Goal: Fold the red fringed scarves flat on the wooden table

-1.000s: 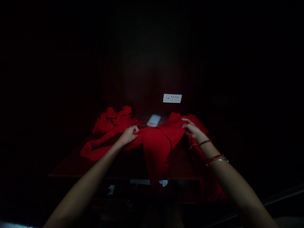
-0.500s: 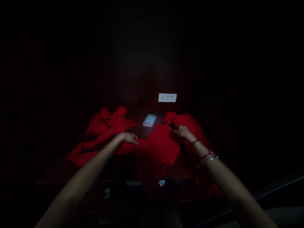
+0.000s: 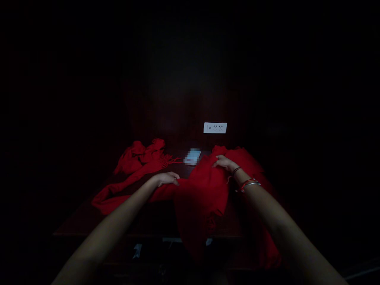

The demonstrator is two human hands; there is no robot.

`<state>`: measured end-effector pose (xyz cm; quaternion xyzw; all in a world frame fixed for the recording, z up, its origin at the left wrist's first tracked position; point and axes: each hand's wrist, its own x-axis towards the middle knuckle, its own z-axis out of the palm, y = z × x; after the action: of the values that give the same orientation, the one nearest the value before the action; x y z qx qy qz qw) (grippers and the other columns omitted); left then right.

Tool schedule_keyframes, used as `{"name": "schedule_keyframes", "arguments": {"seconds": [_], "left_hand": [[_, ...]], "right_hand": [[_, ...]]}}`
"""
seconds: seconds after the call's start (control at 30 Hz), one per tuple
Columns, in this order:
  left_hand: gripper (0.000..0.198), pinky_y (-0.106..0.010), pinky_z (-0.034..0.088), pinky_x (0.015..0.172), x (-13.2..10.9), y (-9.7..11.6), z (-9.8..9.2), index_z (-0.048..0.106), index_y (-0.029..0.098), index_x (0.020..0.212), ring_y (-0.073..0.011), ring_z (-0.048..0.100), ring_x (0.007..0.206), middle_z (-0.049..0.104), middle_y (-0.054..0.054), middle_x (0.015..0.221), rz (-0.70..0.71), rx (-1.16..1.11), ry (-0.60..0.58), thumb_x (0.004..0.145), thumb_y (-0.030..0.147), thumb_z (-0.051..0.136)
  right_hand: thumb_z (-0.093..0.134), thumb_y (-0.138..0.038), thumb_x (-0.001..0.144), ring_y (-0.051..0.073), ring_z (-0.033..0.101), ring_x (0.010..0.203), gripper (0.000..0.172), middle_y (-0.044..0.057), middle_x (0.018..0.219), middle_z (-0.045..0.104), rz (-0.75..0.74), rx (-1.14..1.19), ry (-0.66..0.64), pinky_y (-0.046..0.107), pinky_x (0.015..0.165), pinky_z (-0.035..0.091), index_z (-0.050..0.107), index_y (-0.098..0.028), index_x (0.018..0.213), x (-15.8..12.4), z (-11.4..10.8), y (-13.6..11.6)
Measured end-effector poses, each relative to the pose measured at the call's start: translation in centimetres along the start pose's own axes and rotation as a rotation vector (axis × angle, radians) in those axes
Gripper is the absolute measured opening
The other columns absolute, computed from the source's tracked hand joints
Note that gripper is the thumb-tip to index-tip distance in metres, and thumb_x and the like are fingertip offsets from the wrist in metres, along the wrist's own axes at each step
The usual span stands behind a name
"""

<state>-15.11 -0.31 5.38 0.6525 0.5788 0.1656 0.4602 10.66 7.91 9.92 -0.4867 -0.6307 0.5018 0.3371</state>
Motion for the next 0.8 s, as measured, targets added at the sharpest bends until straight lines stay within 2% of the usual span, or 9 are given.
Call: {"name": "schedule_keyframes", "arguments": {"seconds": [0.1,0.2,0.27,0.37,0.43,0.57,0.67,0.73,0.8], "left_hand": [[0.025,-0.023,0.041,0.068,-1.1,0.2,-0.4,0.057,0.020,0.073,-0.0183,0.054,0.083,0.061,0.000,0.082,0.005,-0.209,-0.066,0.052,0.034,0.062],[0.035,-0.025,0.042,0.071,-2.1,0.6,0.0,0.058,0.020,0.083,-0.0195,0.053,0.089,0.059,-0.002,0.093,-0.012,-0.405,-0.144,0.053,0.039,0.063],[0.042,-0.026,0.042,0.072,-2.4,1.1,0.7,0.057,0.021,0.088,-0.0203,0.053,0.089,0.059,-0.002,0.095,0.009,-0.435,-0.213,0.050,0.035,0.068],[0.044,-0.028,0.043,0.071,-2.4,2.3,0.9,0.057,0.019,0.087,-0.0201,0.055,0.083,0.060,-0.003,0.090,0.100,-0.412,-0.277,0.047,0.026,0.071],[0.038,-0.028,0.043,0.070,-2.4,3.2,0.1,0.057,0.016,0.083,-0.0179,0.056,0.078,0.061,-0.002,0.084,0.183,-0.403,-0.180,0.047,0.023,0.070],[0.028,-0.023,0.042,0.066,-3.3,5.1,-3.1,0.054,0.014,0.081,-0.0137,0.055,0.072,0.059,-0.001,0.078,0.337,-0.391,0.052,0.056,0.021,0.064],[0.029,-0.022,0.040,0.067,-4.8,6.3,-5.4,0.055,0.012,0.087,-0.0141,0.054,0.076,0.059,-0.002,0.081,0.371,-0.286,0.028,0.059,0.017,0.059],[0.033,-0.021,0.038,0.068,-5.8,7.1,-6.4,0.056,0.012,0.090,-0.0144,0.052,0.079,0.058,-0.001,0.083,0.374,-0.123,0.003,0.057,0.014,0.059],[0.034,-0.020,0.038,0.068,-6.4,8.0,-7.2,0.058,0.013,0.089,-0.0139,0.051,0.078,0.057,0.001,0.080,0.384,0.103,0.051,0.055,0.011,0.059]], "right_hand": [[0.066,-0.012,0.053,0.013,0.054,0.068,0.024,0.001,0.075,0.059,-0.158,0.050,-0.199,0.028,0.066,0.045,0.057,-0.011,0.075,-1.9,-2.0,-2.5],[0.068,-0.008,0.045,0.013,0.055,0.072,0.034,-0.001,0.078,0.060,-0.356,0.048,-0.241,0.028,0.070,0.044,0.058,-0.013,0.078,-5.2,-4.5,-5.0],[0.067,-0.007,0.045,0.013,0.055,0.072,0.034,-0.001,0.076,0.061,-0.380,0.003,-0.227,0.028,0.070,0.044,0.059,-0.014,0.077,-7.3,-5.9,-6.0],[0.063,-0.014,0.054,0.014,0.055,0.065,0.013,0.001,0.066,0.061,-0.301,-0.079,-0.277,0.027,0.066,0.044,0.059,-0.014,0.066,-9.6,-7.1,-6.1],[0.062,-0.016,0.056,0.015,0.055,0.062,0.010,0.002,0.063,0.060,-0.255,-0.104,-0.302,0.027,0.063,0.043,0.059,-0.014,0.066,-10.6,-7.4,-5.8],[0.065,-0.012,0.052,0.016,0.056,0.061,0.023,0.001,0.061,0.059,-0.275,-0.076,-0.235,0.027,0.061,0.043,0.059,-0.017,0.073,-12.6,-7.5,-6.1],[0.064,-0.014,0.054,0.015,0.055,0.060,0.022,0.001,0.062,0.059,-0.323,-0.088,-0.214,0.026,0.059,0.043,0.058,-0.019,0.075,-14.4,-7.4,-7.4],[0.063,-0.015,0.056,0.015,0.055,0.061,0.023,0.001,0.063,0.060,-0.344,-0.107,-0.211,0.027,0.059,0.043,0.058,-0.021,0.078,-15.5,-7.6,-8.4],[0.063,-0.016,0.057,0.015,0.056,0.062,0.026,0.001,0.065,0.060,-0.346,-0.120,-0.223,0.027,0.060,0.043,0.057,-0.023,0.081,-16.2,-8.1,-9.4]]}}
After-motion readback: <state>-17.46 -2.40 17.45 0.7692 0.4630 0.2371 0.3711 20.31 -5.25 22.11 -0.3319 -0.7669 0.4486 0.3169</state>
